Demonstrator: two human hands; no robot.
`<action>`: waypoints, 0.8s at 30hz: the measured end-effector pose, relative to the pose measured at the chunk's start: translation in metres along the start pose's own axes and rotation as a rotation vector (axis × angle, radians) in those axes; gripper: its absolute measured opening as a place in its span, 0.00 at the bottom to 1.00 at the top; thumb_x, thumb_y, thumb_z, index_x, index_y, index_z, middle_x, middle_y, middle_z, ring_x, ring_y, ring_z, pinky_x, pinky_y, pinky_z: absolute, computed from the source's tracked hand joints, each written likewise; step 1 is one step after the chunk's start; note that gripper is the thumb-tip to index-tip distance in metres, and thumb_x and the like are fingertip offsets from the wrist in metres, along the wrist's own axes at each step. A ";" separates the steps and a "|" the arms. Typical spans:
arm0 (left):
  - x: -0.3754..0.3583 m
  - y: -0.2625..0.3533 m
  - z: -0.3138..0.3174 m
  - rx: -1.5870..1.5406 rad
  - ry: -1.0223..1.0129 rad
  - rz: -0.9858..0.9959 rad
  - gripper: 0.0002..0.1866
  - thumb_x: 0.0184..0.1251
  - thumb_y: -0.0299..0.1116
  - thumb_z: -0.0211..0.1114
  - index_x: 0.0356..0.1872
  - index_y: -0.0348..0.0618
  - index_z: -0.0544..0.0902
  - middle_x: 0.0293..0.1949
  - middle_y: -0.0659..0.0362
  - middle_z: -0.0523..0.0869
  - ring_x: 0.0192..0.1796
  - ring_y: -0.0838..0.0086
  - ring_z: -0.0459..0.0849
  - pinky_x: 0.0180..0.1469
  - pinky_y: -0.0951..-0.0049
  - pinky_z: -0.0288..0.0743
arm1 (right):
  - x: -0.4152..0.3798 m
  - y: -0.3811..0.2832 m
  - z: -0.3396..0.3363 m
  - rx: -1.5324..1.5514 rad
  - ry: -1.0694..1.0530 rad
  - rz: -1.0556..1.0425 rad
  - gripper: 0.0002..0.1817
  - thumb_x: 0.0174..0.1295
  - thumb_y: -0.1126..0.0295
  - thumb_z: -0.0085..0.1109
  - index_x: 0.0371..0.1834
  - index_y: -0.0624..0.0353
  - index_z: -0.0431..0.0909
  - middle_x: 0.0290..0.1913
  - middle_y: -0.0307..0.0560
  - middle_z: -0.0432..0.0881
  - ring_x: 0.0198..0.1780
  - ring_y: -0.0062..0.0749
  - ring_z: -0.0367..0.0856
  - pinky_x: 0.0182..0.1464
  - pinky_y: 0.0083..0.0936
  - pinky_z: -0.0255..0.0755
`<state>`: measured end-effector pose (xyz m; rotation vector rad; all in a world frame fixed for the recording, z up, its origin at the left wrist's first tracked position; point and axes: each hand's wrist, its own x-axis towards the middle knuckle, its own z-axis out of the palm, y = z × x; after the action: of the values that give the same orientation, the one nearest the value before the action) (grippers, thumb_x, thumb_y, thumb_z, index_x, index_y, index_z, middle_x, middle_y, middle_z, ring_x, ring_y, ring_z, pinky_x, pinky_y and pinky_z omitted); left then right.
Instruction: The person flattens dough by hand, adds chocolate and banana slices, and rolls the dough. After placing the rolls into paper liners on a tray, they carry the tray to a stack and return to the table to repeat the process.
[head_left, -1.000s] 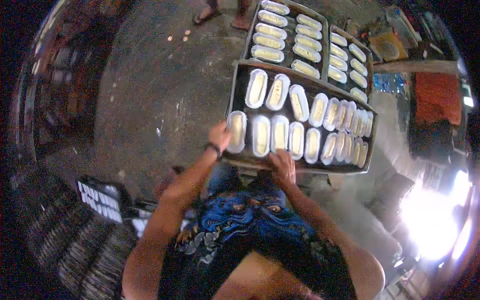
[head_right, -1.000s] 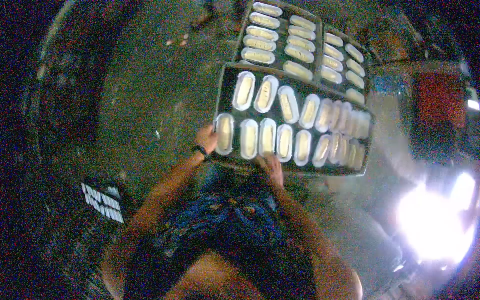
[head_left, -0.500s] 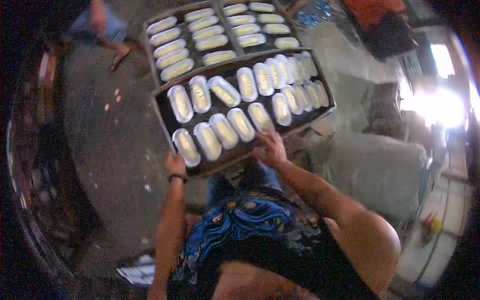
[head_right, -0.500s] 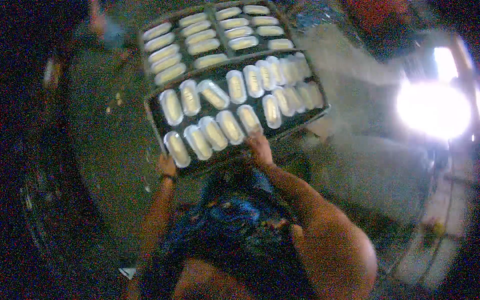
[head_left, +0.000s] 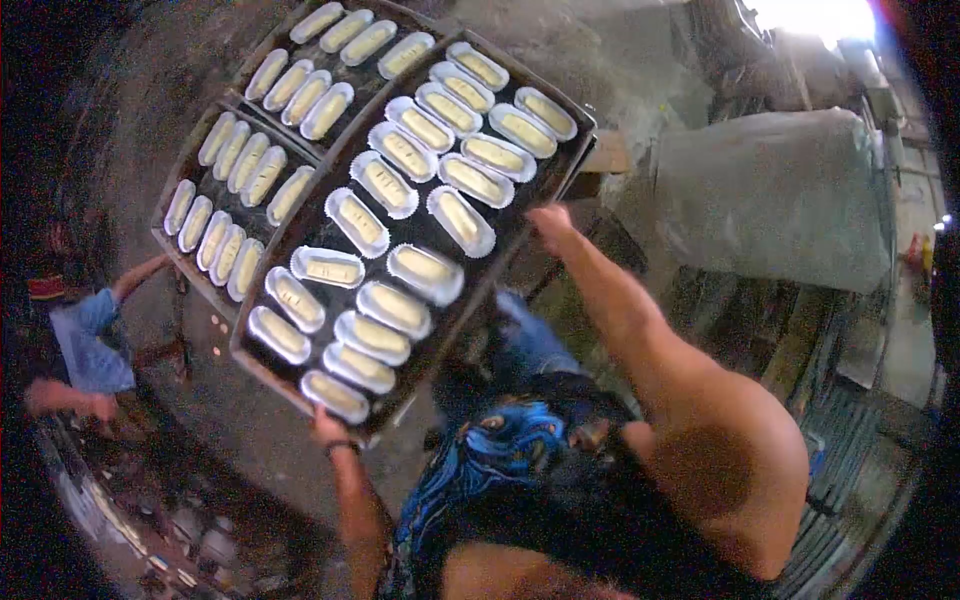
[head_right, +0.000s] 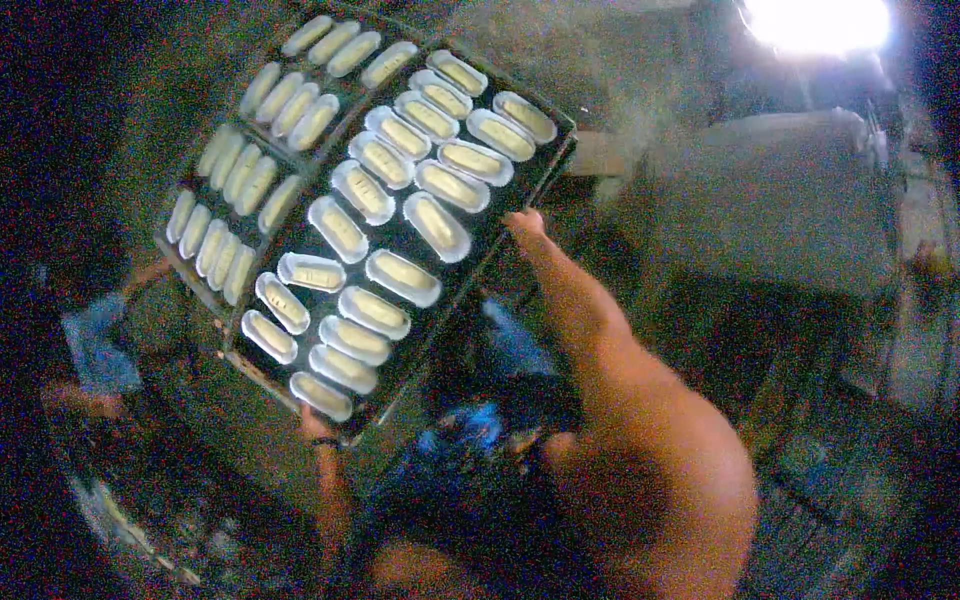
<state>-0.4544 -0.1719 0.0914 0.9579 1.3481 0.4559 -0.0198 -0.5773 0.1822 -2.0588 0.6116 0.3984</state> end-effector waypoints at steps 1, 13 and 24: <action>0.006 -0.003 -0.001 -0.024 0.006 0.012 0.26 0.57 0.42 0.65 0.47 0.26 0.77 0.47 0.44 0.80 0.43 0.56 0.81 0.44 0.56 0.78 | -0.005 -0.010 -0.001 0.018 -0.012 0.015 0.13 0.48 0.64 0.67 0.34 0.59 0.81 0.30 0.45 0.80 0.33 0.36 0.78 0.36 0.36 0.73; 0.030 -0.002 -0.013 -0.129 -0.090 -0.164 0.26 0.65 0.42 0.59 0.58 0.32 0.70 0.54 0.47 0.78 0.52 0.55 0.80 0.55 0.54 0.74 | 0.006 0.020 0.009 0.357 -0.153 -0.108 0.21 0.53 0.56 0.67 0.38 0.64 0.77 0.32 0.46 0.79 0.33 0.34 0.77 0.35 0.38 0.71; 0.015 -0.002 -0.002 -0.321 -0.197 -0.059 0.28 0.62 0.48 0.65 0.53 0.32 0.74 0.48 0.52 0.81 0.46 0.65 0.81 0.49 0.64 0.76 | -0.015 0.123 0.012 -0.876 0.240 -0.994 0.14 0.68 0.65 0.45 0.48 0.62 0.74 0.49 0.57 0.78 0.49 0.53 0.76 0.51 0.41 0.70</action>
<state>-0.4541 -0.1611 0.0810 0.6768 1.0827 0.5015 -0.1027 -0.6188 0.0984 -2.9324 -0.6189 -0.2335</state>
